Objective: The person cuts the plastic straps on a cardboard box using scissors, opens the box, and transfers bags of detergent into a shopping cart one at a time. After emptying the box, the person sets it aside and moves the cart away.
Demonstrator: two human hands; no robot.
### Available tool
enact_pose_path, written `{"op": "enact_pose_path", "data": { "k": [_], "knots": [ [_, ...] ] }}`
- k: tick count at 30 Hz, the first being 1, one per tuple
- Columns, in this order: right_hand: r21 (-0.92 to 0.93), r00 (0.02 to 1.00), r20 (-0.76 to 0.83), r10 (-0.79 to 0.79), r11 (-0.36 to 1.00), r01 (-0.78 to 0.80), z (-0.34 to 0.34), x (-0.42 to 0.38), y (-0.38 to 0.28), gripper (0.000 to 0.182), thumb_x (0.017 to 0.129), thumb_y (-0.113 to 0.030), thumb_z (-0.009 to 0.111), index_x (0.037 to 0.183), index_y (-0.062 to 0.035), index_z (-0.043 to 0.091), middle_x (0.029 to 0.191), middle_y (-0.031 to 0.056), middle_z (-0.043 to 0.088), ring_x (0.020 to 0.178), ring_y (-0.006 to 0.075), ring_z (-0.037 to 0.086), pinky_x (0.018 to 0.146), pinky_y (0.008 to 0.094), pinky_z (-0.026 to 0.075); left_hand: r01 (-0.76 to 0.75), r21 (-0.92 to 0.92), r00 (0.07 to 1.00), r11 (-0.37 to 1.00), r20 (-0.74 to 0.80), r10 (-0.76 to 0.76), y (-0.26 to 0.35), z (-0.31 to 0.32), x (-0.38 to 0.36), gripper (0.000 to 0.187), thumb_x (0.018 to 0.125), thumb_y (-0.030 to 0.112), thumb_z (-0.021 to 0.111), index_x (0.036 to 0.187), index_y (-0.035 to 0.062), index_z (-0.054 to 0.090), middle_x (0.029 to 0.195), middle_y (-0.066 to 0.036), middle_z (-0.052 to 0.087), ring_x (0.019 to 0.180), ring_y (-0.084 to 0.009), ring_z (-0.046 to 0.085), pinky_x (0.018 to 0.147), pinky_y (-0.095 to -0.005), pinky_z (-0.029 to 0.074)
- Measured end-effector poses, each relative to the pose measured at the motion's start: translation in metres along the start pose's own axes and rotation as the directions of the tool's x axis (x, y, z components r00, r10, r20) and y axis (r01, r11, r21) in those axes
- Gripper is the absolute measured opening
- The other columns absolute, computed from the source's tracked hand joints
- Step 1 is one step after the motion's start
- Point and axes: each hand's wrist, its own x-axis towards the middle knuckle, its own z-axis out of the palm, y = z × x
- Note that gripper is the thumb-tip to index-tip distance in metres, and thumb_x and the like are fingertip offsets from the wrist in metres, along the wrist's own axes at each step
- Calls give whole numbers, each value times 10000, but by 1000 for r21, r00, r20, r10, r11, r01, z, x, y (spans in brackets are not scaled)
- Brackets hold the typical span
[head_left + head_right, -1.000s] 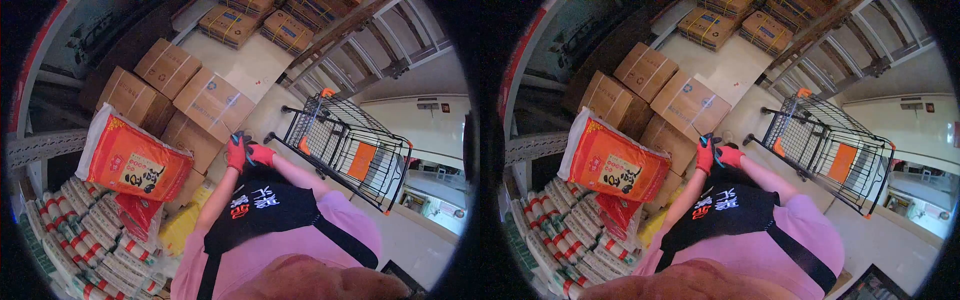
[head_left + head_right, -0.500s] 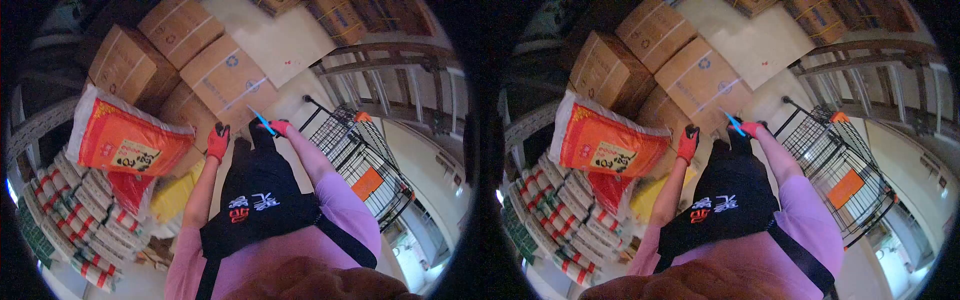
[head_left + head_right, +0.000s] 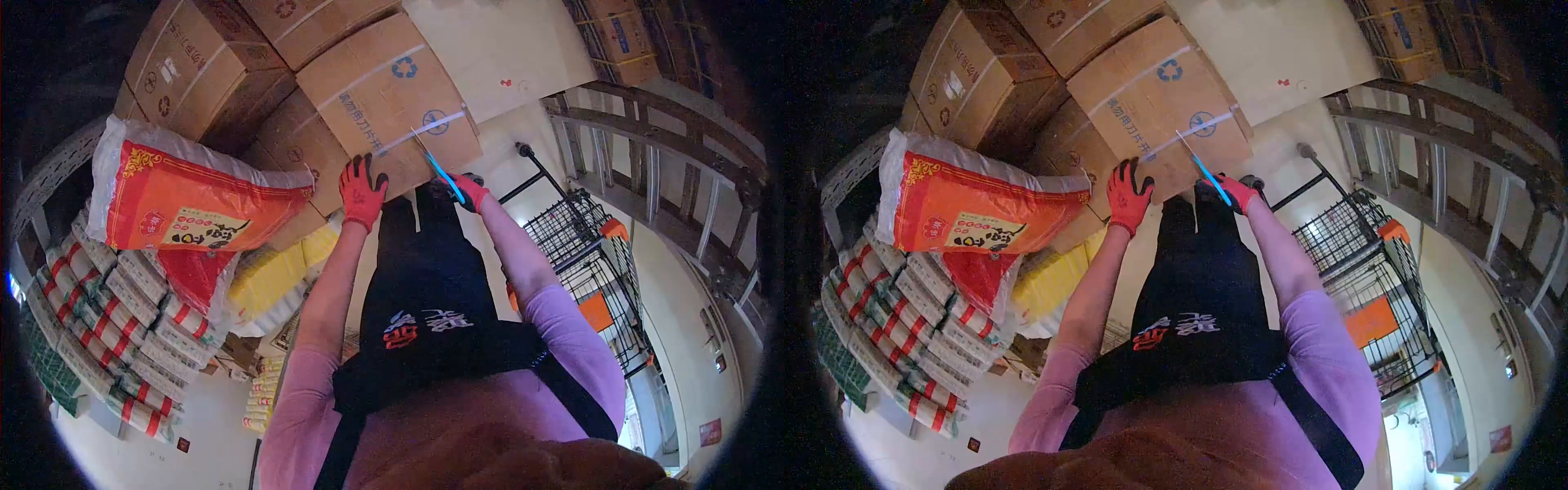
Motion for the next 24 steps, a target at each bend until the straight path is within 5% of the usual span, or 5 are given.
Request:
{"op": "enact_pose_path", "data": {
  "k": [2,7,16,19,24],
  "knots": [
    [55,996,-19,-89,994,90,0,8,26,455,900,-348,500,1238,-43,502,1207,141,544,1144,241,492,979,310,356,-46,42,999,998,-6,46,0,5,20,665,733,340,668,1292,92,405,1313,-156,407,1237,-340,334,1046,-443,245],
    [300,988,-87,125,949,-94,9,-8,-56,431,869,-349,572,1127,-3,571,1010,116,632,952,166,583,858,270,440,33,43,980,999,195,-41,3,10,54,663,672,370,697,1241,130,456,1262,-141,434,1197,-357,358,1016,-482,271],
    [-211,925,-318,210,935,-285,0,-1,-63,423,755,-431,690,879,-27,672,709,37,635,592,125,549,547,280,440,-81,67,981,994,181,67,1,15,51,614,637,354,720,1156,92,522,1212,-128,489,1152,-326,415,981,-450,322],
    [-232,905,-379,195,926,-297,-6,6,-17,443,739,-462,689,826,-29,661,705,56,626,587,142,544,542,306,427,-119,-36,990,992,-81,116,-14,-17,71,621,649,364,718,1150,57,517,1218,-156,482,1153,-329,416,989,-448,309],
    [-196,892,-350,287,908,-369,-9,-10,-86,596,701,-576,654,787,13,627,779,156,636,750,233,614,703,380,452,8,392,777,920,-581,241,-34,-170,141,868,681,510,676,1333,51,333,1334,-256,344,1234,-425,307,1037,-538,196]
  ]
}}
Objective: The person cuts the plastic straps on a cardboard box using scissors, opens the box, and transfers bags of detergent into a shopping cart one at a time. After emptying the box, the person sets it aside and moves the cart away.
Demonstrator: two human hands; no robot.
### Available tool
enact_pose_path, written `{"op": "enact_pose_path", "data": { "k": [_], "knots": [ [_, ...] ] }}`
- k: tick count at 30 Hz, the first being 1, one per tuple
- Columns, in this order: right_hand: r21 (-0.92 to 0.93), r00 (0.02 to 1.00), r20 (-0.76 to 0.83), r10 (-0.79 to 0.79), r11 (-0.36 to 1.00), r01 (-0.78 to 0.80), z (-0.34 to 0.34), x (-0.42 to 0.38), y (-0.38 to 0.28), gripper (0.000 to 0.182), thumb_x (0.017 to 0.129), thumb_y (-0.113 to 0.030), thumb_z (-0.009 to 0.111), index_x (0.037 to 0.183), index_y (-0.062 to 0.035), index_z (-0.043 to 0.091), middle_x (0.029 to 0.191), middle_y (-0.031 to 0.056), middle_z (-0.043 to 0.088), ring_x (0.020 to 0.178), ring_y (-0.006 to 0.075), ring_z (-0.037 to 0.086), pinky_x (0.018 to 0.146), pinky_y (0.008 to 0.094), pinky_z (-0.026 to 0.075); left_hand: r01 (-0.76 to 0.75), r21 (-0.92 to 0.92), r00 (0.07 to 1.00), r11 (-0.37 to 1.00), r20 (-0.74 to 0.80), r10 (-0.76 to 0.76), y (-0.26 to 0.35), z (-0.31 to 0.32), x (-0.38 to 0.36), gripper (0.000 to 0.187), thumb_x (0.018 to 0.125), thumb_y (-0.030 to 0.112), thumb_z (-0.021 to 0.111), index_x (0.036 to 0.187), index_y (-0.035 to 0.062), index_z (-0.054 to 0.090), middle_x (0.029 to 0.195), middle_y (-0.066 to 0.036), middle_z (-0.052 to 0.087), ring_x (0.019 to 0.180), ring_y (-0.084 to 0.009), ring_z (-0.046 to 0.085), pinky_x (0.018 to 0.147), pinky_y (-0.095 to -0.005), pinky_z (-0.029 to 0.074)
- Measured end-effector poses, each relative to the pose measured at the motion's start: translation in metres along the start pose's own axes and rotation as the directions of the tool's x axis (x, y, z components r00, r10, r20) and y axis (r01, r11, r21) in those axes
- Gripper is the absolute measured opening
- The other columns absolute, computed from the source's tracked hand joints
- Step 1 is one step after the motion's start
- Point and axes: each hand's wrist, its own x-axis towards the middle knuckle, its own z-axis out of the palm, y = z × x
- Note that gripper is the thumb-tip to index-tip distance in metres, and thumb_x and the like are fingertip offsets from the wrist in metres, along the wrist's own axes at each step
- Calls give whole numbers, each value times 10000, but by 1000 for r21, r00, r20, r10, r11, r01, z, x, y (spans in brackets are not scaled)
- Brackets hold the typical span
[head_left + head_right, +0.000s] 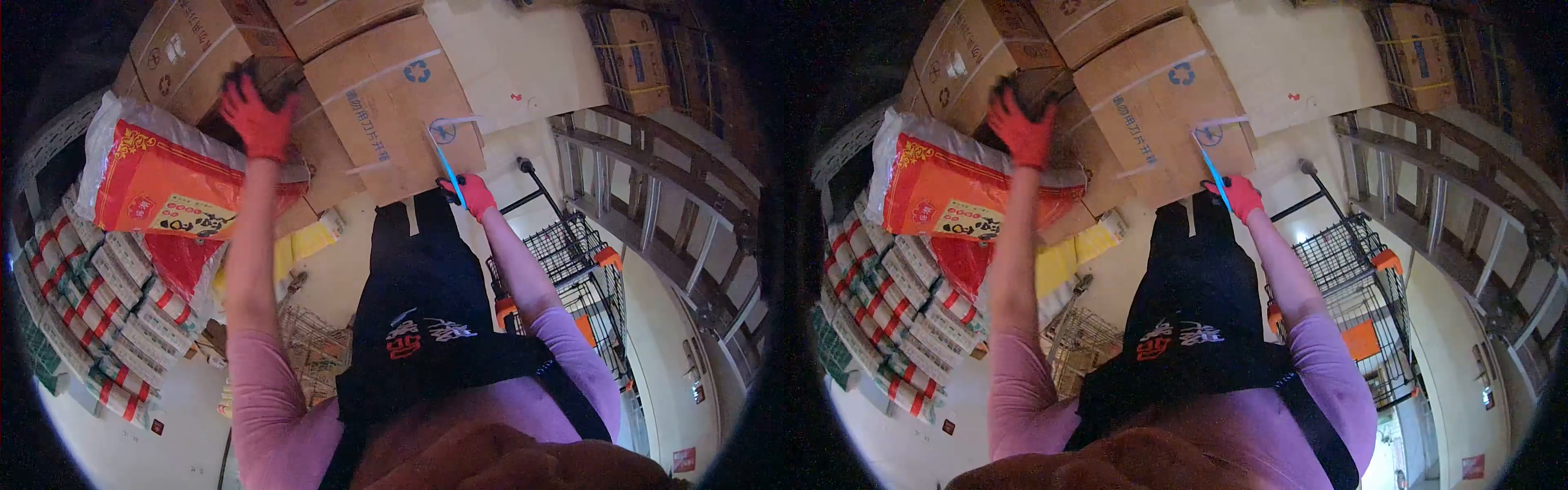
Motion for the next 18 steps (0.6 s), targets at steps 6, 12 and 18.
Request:
{"op": "enact_pose_path", "data": {
  "k": [6,12,18],
  "knots": [
    [95,991,41,-129,988,124,-17,34,-60,612,720,-596,621,854,0,646,809,126,655,747,210,610,701,345,459,237,208,966,949,57,-253,-103,47,90,892,746,667,514,1396,118,244,1412,-249,250,1296,-439,230,1039,-575,170],
    [137,929,-117,-350,921,364,-12,98,-94,617,723,-586,629,898,5,659,818,112,667,718,194,610,691,335,457,332,220,924,917,120,-363,-131,92,96,846,803,682,391,1416,124,223,1429,-252,217,1293,-456,233,1010,-621,198],
    [256,994,24,-111,961,101,-18,118,-134,470,727,-391,730,904,37,651,769,82,666,628,128,610,570,258,482,289,308,945,907,60,-321,-128,92,92,841,793,679,410,1397,109,280,1408,-249,263,1272,-460,264,994,-636,209]
  ]
}}
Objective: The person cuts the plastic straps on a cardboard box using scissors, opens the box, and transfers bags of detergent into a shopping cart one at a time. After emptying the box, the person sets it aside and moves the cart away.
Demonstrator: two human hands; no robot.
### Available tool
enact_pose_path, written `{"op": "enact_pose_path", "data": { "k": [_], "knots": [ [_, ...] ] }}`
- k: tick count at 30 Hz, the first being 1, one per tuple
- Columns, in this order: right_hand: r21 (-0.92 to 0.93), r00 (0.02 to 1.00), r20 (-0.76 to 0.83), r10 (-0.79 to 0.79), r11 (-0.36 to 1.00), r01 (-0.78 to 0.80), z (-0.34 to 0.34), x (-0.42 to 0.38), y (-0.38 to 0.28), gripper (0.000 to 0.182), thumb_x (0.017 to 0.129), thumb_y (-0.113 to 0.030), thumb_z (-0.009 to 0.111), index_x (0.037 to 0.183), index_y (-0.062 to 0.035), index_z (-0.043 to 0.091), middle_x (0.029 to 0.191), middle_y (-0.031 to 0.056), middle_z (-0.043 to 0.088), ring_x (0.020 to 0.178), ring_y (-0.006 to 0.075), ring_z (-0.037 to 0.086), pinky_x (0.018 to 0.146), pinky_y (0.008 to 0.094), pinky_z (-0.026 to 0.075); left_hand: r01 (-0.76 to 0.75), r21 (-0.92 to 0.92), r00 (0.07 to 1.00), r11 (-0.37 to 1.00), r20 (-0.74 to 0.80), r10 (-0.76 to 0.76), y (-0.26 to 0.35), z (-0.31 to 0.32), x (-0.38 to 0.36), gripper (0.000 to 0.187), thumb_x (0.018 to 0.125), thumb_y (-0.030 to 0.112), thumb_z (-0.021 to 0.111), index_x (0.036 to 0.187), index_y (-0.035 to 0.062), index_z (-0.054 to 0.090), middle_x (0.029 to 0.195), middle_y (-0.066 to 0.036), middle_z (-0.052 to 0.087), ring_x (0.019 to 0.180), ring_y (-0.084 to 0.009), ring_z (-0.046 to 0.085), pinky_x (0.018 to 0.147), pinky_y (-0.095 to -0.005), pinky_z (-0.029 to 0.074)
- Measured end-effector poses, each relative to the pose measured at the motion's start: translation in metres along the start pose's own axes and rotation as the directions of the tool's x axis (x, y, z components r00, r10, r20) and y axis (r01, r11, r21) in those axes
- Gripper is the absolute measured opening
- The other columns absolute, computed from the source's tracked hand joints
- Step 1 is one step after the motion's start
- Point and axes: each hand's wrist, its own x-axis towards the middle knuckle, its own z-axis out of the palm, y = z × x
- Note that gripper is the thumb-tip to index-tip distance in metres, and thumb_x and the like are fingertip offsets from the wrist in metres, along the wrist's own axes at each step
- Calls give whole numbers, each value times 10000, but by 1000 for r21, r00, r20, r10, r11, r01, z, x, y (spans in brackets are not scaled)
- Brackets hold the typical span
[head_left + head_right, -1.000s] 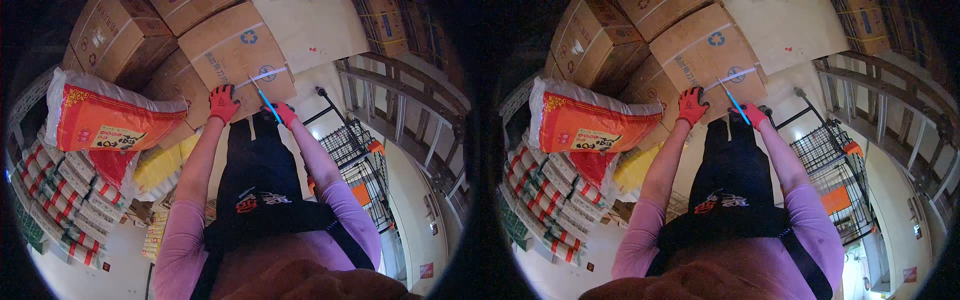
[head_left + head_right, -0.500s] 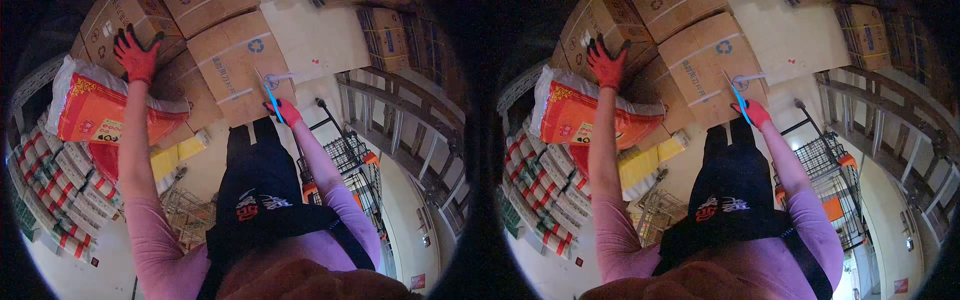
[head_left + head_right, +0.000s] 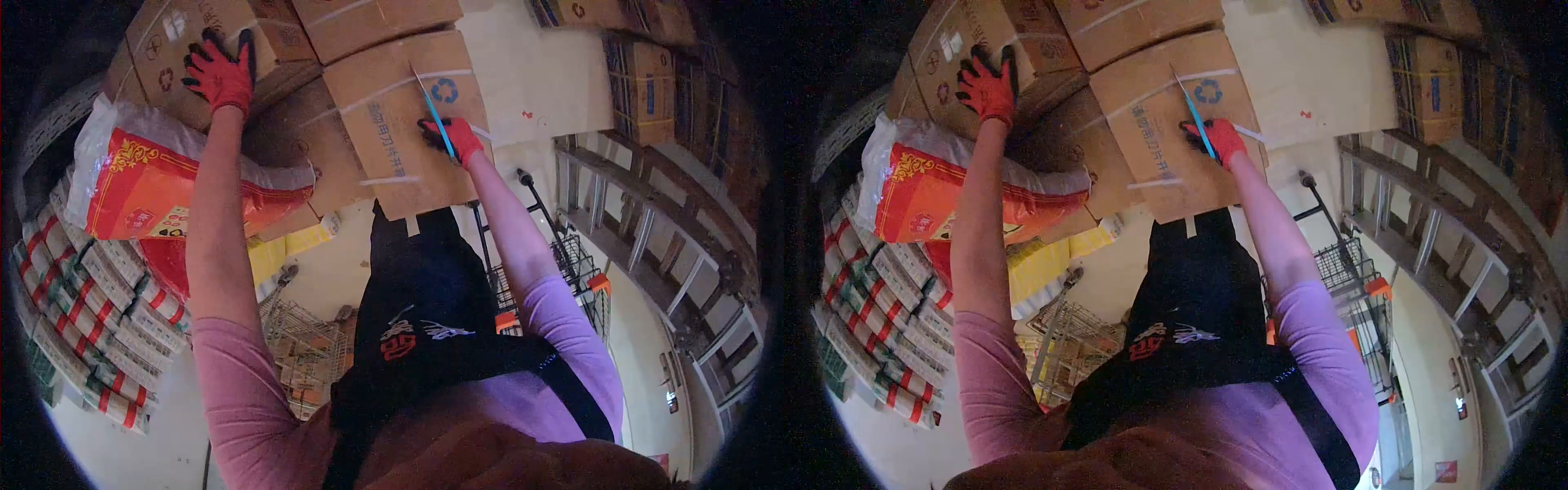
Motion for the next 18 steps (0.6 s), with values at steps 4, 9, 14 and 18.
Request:
{"op": "enact_pose_path", "data": {
  "k": [4,9,14,18],
  "knots": [
    [-161,994,-112,10,987,-28,4,-31,-40,485,701,-414,743,824,48,658,748,106,661,629,138,618,577,275,487,14,42,1000,999,10,-15,6,-8,-3,839,779,676,436,1389,117,299,1402,-229,289,1273,-435,276,1000,-630,203],
    [-268,968,-208,-144,960,85,15,-22,-39,492,705,-482,704,764,4,660,689,92,653,600,164,615,582,308,478,31,-20,998,999,54,-30,12,-23,-5,846,769,661,467,1387,107,305,1423,-226,256,1289,-421,256,1015,-608,196],
    [-136,985,-126,-116,986,99,-12,12,-103,505,702,-533,689,741,-31,647,657,44,632,547,150,583,544,299,461,50,-19,991,999,123,-47,16,-34,-5,844,760,645,492,1385,108,307,1438,-225,218,1305,-415,228,1021,-605,181],
    [-51,999,28,39,998,-38,-30,60,-145,478,724,-531,678,787,-58,653,675,24,625,534,104,551,501,250,426,49,-72,994,996,99,-42,19,-44,-6,842,757,627,505,1384,102,302,1444,-225,201,1316,-411,203,1029,-606,156]
  ]
}}
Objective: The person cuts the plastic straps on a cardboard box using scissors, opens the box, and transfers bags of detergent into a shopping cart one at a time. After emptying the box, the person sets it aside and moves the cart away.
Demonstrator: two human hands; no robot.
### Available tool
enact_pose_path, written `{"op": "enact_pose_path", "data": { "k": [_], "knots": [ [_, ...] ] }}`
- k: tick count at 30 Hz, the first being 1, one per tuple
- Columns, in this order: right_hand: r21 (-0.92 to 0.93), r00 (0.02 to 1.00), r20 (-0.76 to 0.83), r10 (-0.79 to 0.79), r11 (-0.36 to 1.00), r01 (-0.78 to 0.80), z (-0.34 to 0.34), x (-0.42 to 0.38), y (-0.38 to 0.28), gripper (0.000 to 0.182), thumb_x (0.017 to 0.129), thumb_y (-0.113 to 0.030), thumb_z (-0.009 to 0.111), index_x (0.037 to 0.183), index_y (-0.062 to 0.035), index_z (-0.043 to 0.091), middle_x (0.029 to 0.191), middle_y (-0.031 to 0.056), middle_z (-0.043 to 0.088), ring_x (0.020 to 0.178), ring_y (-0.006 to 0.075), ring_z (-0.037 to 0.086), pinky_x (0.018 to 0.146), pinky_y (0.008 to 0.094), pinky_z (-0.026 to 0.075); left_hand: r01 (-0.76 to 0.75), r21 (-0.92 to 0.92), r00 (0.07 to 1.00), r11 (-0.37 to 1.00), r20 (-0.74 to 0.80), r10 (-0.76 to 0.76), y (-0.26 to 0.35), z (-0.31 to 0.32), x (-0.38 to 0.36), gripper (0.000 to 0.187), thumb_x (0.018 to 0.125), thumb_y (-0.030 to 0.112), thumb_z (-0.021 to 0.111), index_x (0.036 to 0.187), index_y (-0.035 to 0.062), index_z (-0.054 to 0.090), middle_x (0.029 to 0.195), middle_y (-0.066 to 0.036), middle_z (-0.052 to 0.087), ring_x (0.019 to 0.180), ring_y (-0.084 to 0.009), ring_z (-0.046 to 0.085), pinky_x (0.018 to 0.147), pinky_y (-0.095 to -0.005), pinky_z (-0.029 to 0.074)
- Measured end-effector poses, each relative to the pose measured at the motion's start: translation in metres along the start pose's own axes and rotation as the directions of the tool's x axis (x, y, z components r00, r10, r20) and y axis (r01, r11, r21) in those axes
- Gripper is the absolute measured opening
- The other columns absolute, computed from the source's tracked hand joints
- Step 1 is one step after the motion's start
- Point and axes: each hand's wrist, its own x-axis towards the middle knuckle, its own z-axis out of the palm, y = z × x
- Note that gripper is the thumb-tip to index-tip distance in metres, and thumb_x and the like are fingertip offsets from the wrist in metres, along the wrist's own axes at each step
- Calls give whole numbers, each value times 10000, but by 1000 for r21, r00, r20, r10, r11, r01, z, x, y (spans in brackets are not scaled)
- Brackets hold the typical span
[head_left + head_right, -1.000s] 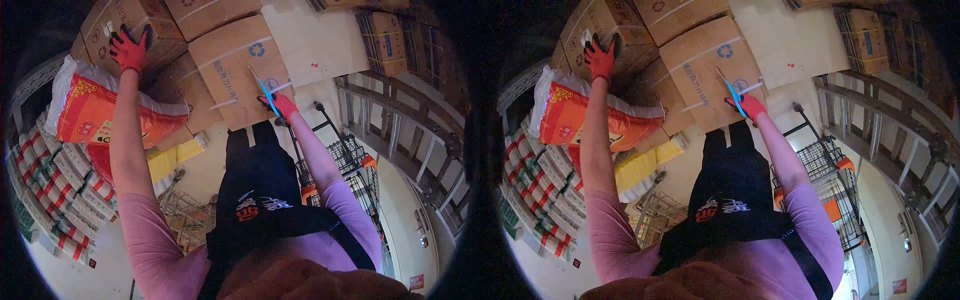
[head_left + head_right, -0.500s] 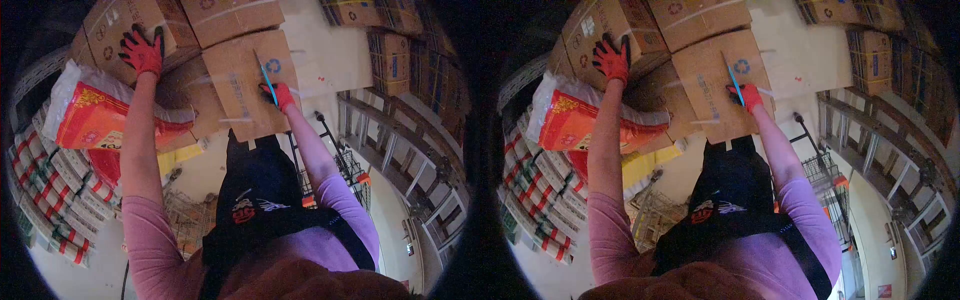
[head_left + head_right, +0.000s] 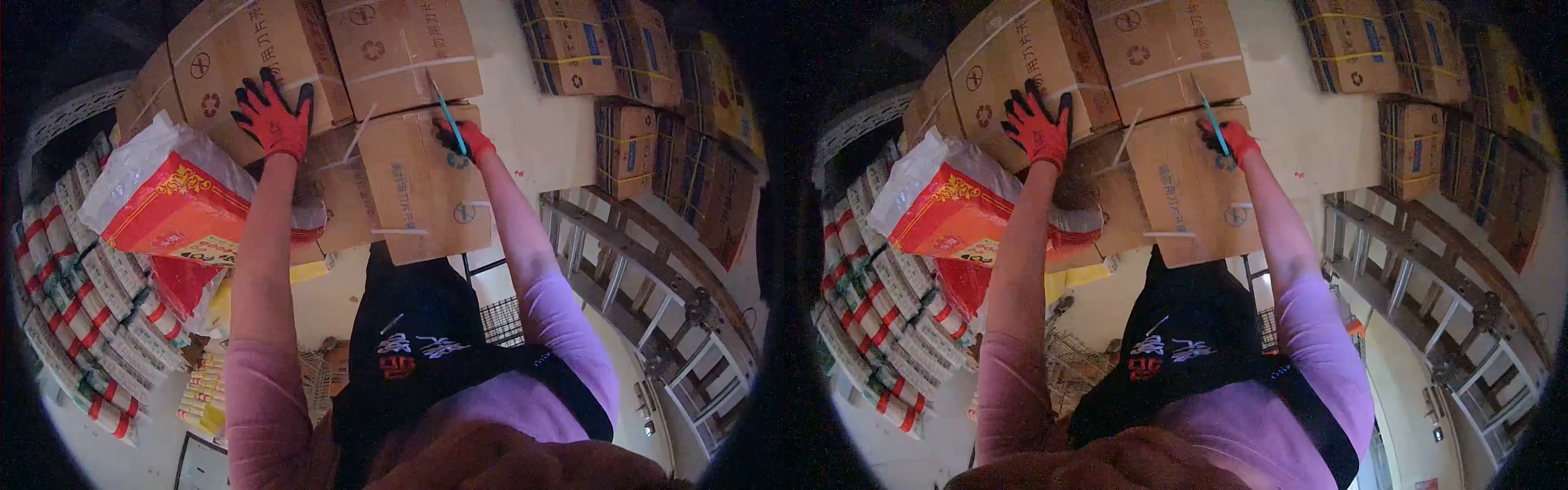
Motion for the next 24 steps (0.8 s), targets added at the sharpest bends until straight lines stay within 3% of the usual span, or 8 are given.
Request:
{"op": "enact_pose_path", "data": {
  "k": [2,6,9,12,15,18,21,24],
  "knots": [
    [199,996,56,-73,978,61,5,9,-38,478,721,-533,680,768,-59,653,673,16,621,529,99,540,497,254,422,-11,11,1000,1000,7,11,0,-2,-1,842,769,619,506,1395,107,271,1432,-229,223,1305,-427,219,1014,-610,188],
    [4,986,-61,-155,988,155,0,75,-12,403,800,-401,657,969,-35,669,722,4,637,562,78,554,467,221,395,25,39,992,999,126,-30,3,-12,2,846,770,610,515,1398,107,253,1418,-236,244,1297,-440,223,1010,-613,198],
    [262,983,-78,-169,948,183,12,60,-13,453,731,-404,723,851,28,665,780,59,650,637,100,577,567,240,448,-2,-9,996,1000,90,3,3,-13,1,850,745,605,536,1376,87,302,1431,-241,210,1309,-425,206,1035,-606,130],
    [16,955,-238,-175,983,184,29,17,-65,478,740,-386,719,928,48,656,811,63,648,689,96,581,601,237,454,42,-16,986,999,164,-39,6,-21,3,851,752,587,554,1383,89,275,1406,-244,254,1289,-438,236,1016,-609,188],
    [93,976,-138,-171,978,185,-3,97,-52,439,763,-339,710,978,38,647,784,47,637,652,98,575,561,237,455,40,22,969,999,245,-44,7,-27,5,851,752,573,564,1378,71,278,1400,-254,248,1290,-436,231,1016,-609,181],
    [406,957,28,-287,878,252,7,85,-119,476,764,-384,699,1019,13,640,759,36,624,603,102,567,506,253,441,30,-49,983,998,183,-21,7,-32,6,852,750,560,572,1376,64,276,1396,-255,245,1294,-435,220,1016,-610,180],
    [502,972,65,-225,850,163,0,126,-160,454,743,-400,716,969,-9,664,741,55,624,601,114,565,503,261,433,22,-59,980,998,197,-10,6,-32,5,862,746,559,572,1382,64,266,1394,-255,246,1296,-436,210,1019,-608,176],
    [65,975,-138,-174,981,184,13,134,-177,444,703,-436,738,904,-42,688,708,64,624,595,122,568,490,279,422,48,-47,965,998,261,-34,5,-31,6,878,739,568,571,1389,71,254,1395,-258,244,1296,-436,209,1022,-612,166]
  ]
}}
